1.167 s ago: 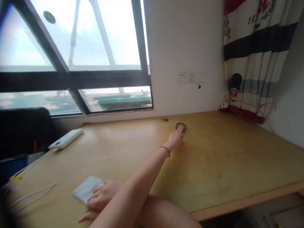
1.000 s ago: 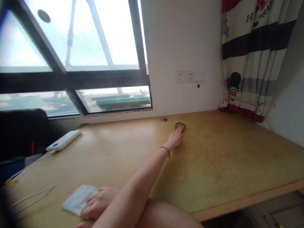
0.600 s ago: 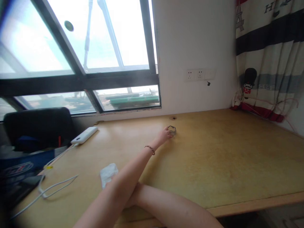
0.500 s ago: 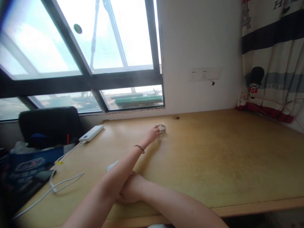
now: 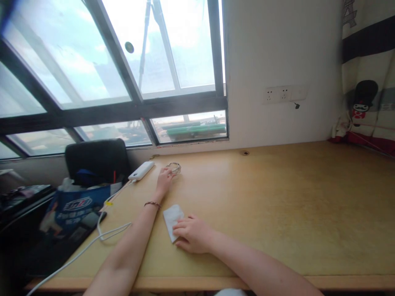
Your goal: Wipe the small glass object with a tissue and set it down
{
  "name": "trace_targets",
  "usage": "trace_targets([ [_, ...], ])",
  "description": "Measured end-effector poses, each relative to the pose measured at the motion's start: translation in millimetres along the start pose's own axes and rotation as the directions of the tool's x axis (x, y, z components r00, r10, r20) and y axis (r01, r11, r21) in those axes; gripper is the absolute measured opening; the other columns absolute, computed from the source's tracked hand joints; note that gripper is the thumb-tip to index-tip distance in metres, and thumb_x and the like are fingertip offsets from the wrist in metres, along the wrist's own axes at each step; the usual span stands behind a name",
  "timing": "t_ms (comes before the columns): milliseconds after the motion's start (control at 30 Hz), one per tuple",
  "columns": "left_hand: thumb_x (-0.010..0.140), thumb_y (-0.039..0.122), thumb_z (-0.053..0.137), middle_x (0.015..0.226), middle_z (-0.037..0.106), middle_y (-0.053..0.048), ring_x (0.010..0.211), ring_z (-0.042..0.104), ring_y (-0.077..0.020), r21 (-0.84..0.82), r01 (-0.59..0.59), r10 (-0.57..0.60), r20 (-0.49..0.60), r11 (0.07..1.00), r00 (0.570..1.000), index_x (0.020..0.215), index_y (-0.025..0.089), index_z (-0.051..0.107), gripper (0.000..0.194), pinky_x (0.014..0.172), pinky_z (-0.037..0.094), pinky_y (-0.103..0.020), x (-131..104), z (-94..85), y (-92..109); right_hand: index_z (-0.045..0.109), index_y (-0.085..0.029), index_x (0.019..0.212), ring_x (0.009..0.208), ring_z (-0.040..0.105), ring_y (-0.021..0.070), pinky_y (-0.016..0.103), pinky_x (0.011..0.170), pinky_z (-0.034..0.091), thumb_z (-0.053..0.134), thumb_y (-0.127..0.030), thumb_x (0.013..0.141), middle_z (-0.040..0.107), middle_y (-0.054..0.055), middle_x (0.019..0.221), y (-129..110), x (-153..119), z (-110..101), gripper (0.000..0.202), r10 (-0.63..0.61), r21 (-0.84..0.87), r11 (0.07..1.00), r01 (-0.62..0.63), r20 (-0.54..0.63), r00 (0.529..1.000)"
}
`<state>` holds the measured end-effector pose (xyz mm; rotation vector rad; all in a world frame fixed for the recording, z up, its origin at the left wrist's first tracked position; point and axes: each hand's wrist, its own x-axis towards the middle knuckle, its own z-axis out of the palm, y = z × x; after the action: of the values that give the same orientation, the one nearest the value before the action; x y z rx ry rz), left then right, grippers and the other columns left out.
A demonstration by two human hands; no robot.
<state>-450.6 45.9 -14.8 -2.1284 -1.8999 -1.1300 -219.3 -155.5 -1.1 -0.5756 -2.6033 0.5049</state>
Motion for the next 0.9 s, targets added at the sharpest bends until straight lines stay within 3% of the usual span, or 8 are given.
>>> trace_targets([
  [167,0.073,0.024,0.049,0.103,0.046,-0.007,0.088,0.05,-0.0182,0.054,0.044,-0.042,-0.035,0.998,0.998,0.079,0.017,0.055,0.011,0.079,0.042,-0.031,-2,-2.1,-7,0.049,-0.024,0.107,0.113,0.04,0.0134,0.033,0.097,0.021,0.046,-0.031,0.079,0.053,0.002,0.115,-3,0,-1,0.029,0.013,0.007,1.0,-0.012,-0.004,1.0],
  [467,0.073,0.021,0.048,0.1,0.045,-0.009,0.084,0.051,-0.0176,0.086,0.103,-0.098,-0.058,0.991,0.993,0.08,0.015,0.055,0.012,0.079,0.043,-0.029,-7,4.2,-21,0.048,-0.023,0.108,0.117,0.036,0.0144,0.034,0.099,0.02,0.043,-0.03,0.081,0.052,0.003,0.118,-7,1,-2,0.029,0.038,0.008,0.999,-0.038,0.032,0.999],
  [567,0.074,0.022,0.048,0.102,0.044,-0.009,0.084,0.051,-0.0182,0.123,0.123,-0.117,-0.059,0.985,0.991,0.083,0.015,0.055,0.013,0.08,0.042,-0.03,-7,2.5,-17,0.048,-0.023,0.109,0.118,0.036,0.0149,0.034,0.099,0.02,0.042,-0.03,0.081,0.051,0.004,0.119,-7,1,-2,0.03,0.045,0.005,0.999,-0.045,0.038,0.998],
  [733,0.076,0.022,0.046,0.109,0.043,-0.01,0.093,0.05,-0.0212,0.185,0.122,-0.107,-0.088,0.975,0.99,0.105,0.016,0.046,0.03,0.077,0.044,-0.032,-12,-3.8,-3,0.047,-0.023,0.111,0.118,0.036,0.0148,0.035,0.1,0.02,0.043,-0.028,0.081,0.051,0.004,0.118,-7,1,-1,0.031,0.039,0.004,0.999,-0.039,0.038,0.999],
  [900,0.079,0.019,0.04,0.104,0.048,-0.011,0.092,0.051,-0.0228,0.196,0.05,-0.053,0.01,0.979,0.999,0.099,0.015,0.049,0.023,0.075,0.044,-0.033,-14,-5.3,4,0.05,-0.021,0.105,0.116,0.038,0.0152,0.034,0.099,0.023,0.044,-0.026,0.08,0.054,0.004,0.114,-5,0,-1,0.026,0.026,-0.01,1.0,-0.026,0.001,1.0],
])
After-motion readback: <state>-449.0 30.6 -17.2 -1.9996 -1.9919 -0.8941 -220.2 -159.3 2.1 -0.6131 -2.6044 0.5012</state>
